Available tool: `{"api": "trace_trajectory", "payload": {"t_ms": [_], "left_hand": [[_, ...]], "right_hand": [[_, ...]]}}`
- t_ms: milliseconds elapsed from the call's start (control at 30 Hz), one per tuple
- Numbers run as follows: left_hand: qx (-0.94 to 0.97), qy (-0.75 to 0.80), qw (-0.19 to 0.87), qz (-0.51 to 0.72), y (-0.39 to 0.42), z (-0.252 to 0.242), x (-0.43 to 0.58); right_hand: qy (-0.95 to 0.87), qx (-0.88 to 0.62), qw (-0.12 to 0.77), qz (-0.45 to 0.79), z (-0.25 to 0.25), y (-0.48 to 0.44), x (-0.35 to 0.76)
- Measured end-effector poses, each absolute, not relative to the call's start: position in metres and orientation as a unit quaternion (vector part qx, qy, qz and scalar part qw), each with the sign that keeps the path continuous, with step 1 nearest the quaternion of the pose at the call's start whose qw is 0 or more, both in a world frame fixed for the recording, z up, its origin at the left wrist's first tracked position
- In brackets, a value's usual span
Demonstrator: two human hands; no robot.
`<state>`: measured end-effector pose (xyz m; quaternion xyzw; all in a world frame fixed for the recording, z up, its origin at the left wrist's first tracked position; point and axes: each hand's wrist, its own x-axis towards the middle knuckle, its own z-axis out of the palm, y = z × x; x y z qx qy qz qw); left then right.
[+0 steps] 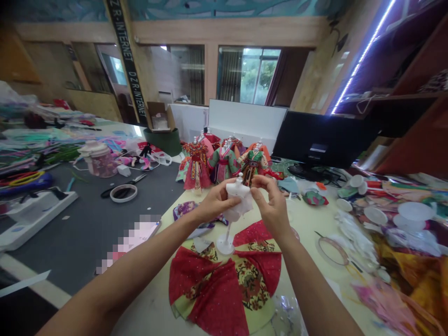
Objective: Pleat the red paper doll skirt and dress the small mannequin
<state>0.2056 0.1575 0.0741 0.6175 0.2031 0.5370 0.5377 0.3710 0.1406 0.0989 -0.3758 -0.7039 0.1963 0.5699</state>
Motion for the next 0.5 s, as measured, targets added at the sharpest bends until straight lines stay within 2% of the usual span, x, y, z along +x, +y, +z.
{"api": "trace_trajectory", "payload": {"t_ms": [100, 233, 300, 500], "left_hand": [[0.627, 0.201, 0.536, 0.529, 0.156, 0.075, 0.204], [0.639, 0.205, 0.519, 0.529, 0.155, 0.075, 0.204], [0.644, 0.206, 0.514, 0.528, 0.155, 0.075, 0.203], [0.641, 0.21, 0.514, 0.531, 0.153, 0.076, 0.203]], "right_hand": [[-0.653, -0.375, 0.577, 0.317, 0.093, 0.143, 0.377], [-0.655, -0.387, 0.493, 0.422, 0.085, 0.143, 0.376], [-0.657, -0.39, 0.484, 0.426, 0.082, 0.142, 0.375], [-0.63, -0.39, 0.542, 0.396, 0.083, 0.138, 0.374]]}}
